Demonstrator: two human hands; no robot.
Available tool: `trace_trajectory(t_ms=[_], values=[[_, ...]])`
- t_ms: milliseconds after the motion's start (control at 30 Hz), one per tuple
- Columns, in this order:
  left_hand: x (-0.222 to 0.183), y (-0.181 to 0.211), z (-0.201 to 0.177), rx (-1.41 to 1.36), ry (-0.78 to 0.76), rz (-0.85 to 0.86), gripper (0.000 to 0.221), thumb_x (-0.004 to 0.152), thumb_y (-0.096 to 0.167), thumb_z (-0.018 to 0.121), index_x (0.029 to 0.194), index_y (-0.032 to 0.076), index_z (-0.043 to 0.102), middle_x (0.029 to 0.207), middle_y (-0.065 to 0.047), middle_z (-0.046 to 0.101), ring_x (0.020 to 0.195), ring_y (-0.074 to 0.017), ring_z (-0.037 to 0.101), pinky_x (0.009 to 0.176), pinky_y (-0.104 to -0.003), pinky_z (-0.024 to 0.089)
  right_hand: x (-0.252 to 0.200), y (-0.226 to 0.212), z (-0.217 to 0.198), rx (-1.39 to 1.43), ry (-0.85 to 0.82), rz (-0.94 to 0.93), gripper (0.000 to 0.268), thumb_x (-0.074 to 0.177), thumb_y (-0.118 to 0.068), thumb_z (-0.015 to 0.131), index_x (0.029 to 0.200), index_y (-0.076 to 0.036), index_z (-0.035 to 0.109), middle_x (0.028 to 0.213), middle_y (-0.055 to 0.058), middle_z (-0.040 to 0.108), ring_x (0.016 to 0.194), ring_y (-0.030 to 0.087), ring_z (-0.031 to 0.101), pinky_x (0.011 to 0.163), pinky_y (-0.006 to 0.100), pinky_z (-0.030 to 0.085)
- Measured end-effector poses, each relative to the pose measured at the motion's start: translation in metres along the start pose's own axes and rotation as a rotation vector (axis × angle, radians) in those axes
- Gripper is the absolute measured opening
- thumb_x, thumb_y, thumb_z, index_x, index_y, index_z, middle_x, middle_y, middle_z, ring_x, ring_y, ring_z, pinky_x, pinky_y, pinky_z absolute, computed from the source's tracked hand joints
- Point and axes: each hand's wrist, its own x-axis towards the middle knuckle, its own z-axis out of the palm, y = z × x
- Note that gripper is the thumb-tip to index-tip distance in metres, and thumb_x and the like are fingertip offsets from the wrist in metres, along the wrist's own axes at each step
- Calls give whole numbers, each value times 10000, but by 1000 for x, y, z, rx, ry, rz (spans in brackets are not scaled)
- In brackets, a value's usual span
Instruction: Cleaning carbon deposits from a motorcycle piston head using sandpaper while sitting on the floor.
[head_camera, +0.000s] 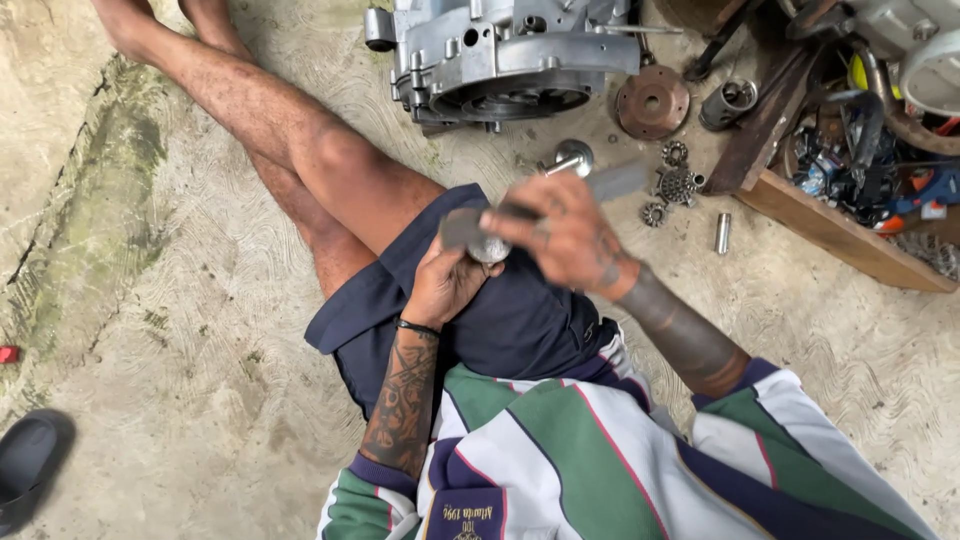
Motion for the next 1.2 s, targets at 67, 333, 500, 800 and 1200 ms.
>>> trace_trajectory(t_ms=[67,333,500,800,1200], values=[[0,2,2,-6,-1,14,278,1054,96,436,1314,0,438,1126,-241,613,889,-273,614,742,-421,558,-3,-8,2,52,-21,-30,400,984,-136,659,1350,-291,704,1272,110,631,1165,340,588,1001,560,467],[1,8,8,13,67,-37,284,1036,110,483,1290,-8,436,1116,-239,621,908,-288,675,731,-401,612,-13,-10,-3,78,-105,6,437,955,-133,696,1360,-298,686,1325,112,618,1194,350,585,1012,570,472],[2,4,8,-12,12,-14,316,1046,121,474,1341,23,419,1167,-204,601,906,-261,633,744,-407,578,-19,18,7,3,-4,3,398,992,-127,649,1361,-264,703,1276,129,636,1181,348,588,1007,546,473],[-6,-4,-5,-15,16,22,412,1067,116,450,1464,17,395,1250,-246,612,965,-295,668,770,-433,576,-17,18,10,24,66,11,327,1024,-146,612,1316,-211,744,1261,142,649,1168,359,592,1006,528,475],[-2,5,-1,-29,29,3,308,1046,111,462,1330,-1,417,1131,-255,620,903,-300,651,729,-433,578,7,-9,-9,53,-9,-57,367,993,-132,634,1316,-275,733,1269,106,662,1150,320,603,1013,517,458]])
